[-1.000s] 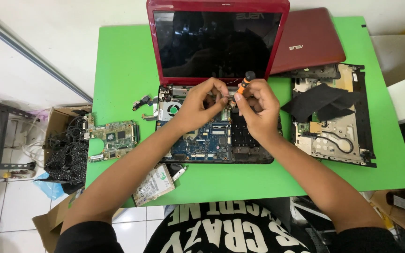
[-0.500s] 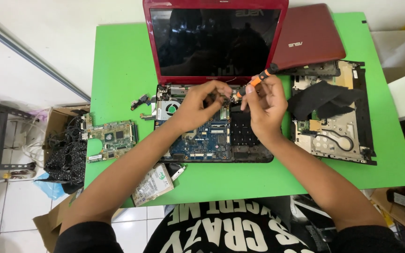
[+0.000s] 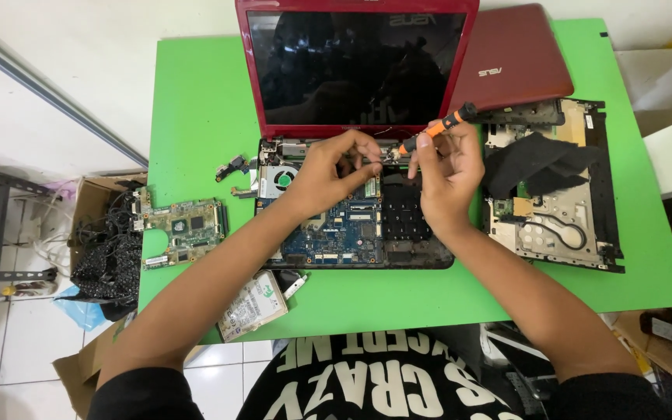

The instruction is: Disassembling a red Toshiba laptop by removing the keyboard and internal components using a screwdriver.

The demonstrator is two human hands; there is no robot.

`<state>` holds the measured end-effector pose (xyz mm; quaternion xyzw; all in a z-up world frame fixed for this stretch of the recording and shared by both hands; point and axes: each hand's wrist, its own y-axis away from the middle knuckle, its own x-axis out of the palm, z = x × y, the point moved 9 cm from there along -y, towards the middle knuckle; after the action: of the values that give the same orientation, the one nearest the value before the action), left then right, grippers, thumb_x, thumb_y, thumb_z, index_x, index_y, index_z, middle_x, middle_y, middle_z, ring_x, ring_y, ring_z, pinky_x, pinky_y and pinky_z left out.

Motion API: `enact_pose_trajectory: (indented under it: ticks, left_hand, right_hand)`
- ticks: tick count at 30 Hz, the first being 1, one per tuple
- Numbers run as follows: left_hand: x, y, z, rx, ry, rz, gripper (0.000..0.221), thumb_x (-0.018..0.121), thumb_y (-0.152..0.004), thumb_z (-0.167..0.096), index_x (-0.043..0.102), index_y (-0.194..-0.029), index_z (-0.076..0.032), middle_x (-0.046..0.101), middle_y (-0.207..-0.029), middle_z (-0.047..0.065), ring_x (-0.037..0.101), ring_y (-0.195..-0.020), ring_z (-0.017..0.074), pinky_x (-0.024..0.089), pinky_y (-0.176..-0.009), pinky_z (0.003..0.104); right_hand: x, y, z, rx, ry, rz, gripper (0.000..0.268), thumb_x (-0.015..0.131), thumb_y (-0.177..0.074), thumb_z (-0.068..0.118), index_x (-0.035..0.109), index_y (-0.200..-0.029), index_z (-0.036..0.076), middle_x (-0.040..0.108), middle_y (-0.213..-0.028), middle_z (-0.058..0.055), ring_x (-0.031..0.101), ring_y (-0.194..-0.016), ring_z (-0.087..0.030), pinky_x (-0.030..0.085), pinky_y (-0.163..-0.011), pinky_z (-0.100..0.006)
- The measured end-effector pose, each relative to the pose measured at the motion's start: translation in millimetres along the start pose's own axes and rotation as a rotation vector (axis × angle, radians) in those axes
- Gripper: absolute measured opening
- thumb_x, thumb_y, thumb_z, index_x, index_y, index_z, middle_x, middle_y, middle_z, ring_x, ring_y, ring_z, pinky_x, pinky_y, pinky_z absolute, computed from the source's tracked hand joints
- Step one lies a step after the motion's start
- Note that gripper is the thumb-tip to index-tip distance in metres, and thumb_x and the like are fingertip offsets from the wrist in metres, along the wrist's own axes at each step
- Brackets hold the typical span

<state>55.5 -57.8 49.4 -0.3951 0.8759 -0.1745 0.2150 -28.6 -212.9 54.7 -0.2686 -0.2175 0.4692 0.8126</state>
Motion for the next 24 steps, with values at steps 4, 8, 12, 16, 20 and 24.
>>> enact_pose_trajectory:
  ticks: [4, 8, 12, 16, 20, 24]
  left_hand:
    - [-2, 1, 1, -0.013, -0.003, -0.028, 0.022, 0.078, -0.088, 0.0, 0.071, -0.109, -0.004, 0.074, -0.091, 0.012, 0.065, -0.067, 0.0188, 0.053, -0.049, 0.029]
    - [-7, 3, 1, -0.014, -0.011, -0.085, 0.024, 0.081, -0.085, 0.0, 0.069, -0.106, -0.006, 0.074, -0.089, 0.009, 0.062, -0.061, 0.0165, 0.052, -0.047, 0.028]
    - [-11, 3, -2, 0.015, -0.01, -0.128, 0.024, 0.08, -0.087, -0.001, 0.069, -0.106, -0.009, 0.073, -0.086, 0.007, 0.058, -0.055, 0.014, 0.048, -0.045, 0.027]
    - [-12, 4, -4, 0.02, -0.018, -0.145, 0.026, 0.082, -0.084, 0.001, 0.069, -0.105, -0.009, 0.075, -0.089, 0.006, 0.063, -0.059, 0.0147, 0.051, -0.047, 0.026]
    - [-12, 3, -17, 0.062, 0.046, -0.14, 0.027, 0.083, -0.085, 0.001, 0.068, -0.106, -0.008, 0.077, -0.092, 0.008, 0.062, -0.064, 0.0136, 0.051, -0.049, 0.025]
    - [-13, 4, -20, 0.081, 0.094, -0.131, 0.028, 0.085, -0.084, 0.0, 0.068, -0.105, -0.008, 0.078, -0.093, 0.006, 0.062, -0.068, 0.012, 0.051, -0.05, 0.023]
  right_hand:
    - [-3, 1, -6, 0.022, 0.003, -0.024, 0.011, 0.058, -0.107, 0.0, 0.052, -0.116, -0.003, 0.058, -0.102, -0.013, 0.06, -0.066, -0.015, 0.055, -0.05, -0.026]
    - [-10, 2, -17, 0.088, -0.024, -0.073, 0.01, 0.061, -0.107, 0.004, 0.053, -0.112, -0.001, 0.059, -0.101, -0.01, 0.058, -0.064, -0.013, 0.054, -0.048, -0.025]
    - [-11, 1, -24, 0.145, -0.038, -0.091, 0.01, 0.062, -0.107, 0.005, 0.053, -0.11, 0.0, 0.058, -0.1, -0.009, 0.058, -0.064, -0.012, 0.054, -0.049, -0.025]
    - [-5, 3, -22, 0.192, -0.061, -0.077, 0.009, 0.061, -0.107, 0.005, 0.053, -0.11, 0.0, 0.059, -0.1, -0.009, 0.058, -0.066, -0.011, 0.054, -0.05, -0.025]
    - [1, 2, -26, 0.277, -0.141, -0.055, 0.009, 0.062, -0.106, 0.005, 0.056, -0.11, 0.001, 0.058, -0.098, -0.008, 0.06, -0.066, -0.013, 0.056, -0.05, -0.027]
    - [0, 6, -40, 0.373, -0.209, -0.064, 0.009, 0.064, -0.104, 0.006, 0.058, -0.109, 0.0, 0.057, -0.093, -0.01, 0.062, -0.064, -0.017, 0.057, -0.049, -0.029]
